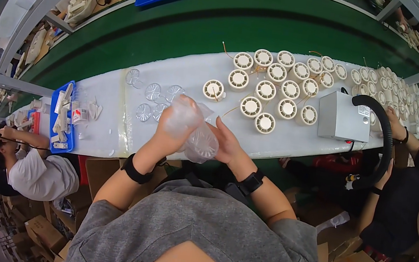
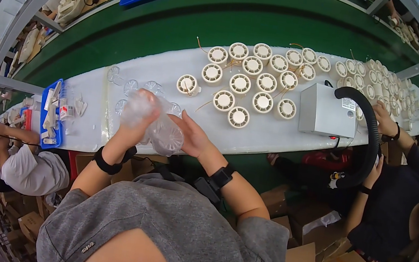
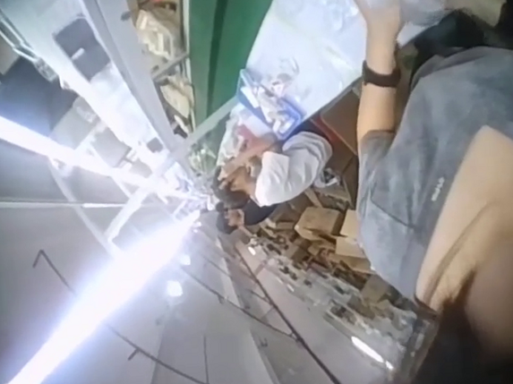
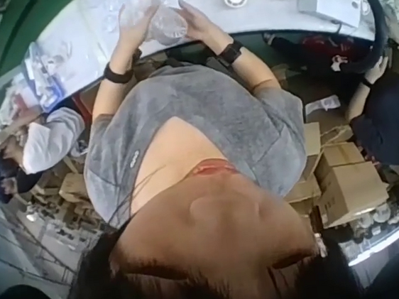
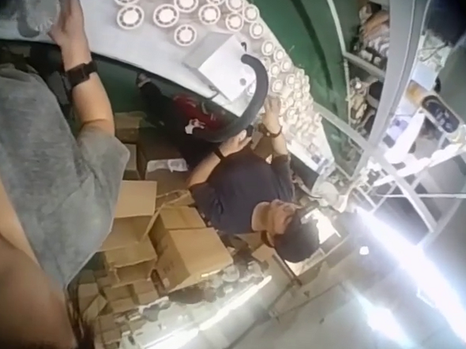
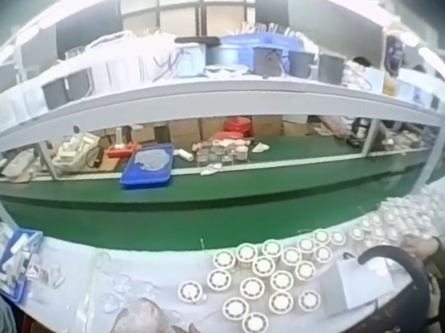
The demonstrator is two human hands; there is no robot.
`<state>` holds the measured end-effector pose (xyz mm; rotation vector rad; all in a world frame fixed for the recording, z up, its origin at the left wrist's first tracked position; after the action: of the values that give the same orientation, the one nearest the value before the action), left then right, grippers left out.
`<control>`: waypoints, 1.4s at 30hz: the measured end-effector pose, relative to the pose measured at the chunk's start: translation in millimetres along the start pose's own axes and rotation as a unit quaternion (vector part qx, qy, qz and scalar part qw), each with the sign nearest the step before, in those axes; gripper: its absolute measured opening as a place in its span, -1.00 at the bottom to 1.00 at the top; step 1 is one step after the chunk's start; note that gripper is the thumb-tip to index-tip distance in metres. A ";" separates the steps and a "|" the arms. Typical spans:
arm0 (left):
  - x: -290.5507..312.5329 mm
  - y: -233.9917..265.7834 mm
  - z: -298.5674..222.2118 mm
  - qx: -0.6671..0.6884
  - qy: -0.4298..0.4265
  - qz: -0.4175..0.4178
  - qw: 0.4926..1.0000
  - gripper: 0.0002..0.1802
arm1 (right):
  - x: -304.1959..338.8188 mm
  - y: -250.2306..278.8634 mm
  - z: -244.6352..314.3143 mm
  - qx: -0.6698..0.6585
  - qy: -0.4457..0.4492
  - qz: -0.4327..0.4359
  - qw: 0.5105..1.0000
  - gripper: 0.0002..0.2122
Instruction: The person removes a plastic cup from a bag, fits a fan into the cup, and sets the assembled unit on the table, repeating this process several times.
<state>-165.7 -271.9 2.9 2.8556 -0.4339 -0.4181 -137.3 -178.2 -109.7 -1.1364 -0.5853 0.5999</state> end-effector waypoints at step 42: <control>36.1 104.8 -58.7 0.317 0.029 -0.202 0.926 -0.87 | -10.1 -0.1 -7.8 0.203 0.004 0.052 0.978 -0.48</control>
<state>-141.3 -370.8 76.1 3.5934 0.0660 -0.2936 -139.0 -190.3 -113.2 -0.7861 -0.3737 0.7650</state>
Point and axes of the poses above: each hand's wrist, its own x-axis away from the middle knuckle, its own y-axis out of the back of the hand, z = x × y, the point moved 4 cm from there along -x, towards the middle knuckle, and after that the axes turned 7 degrees about x, right-handed, at the moved point
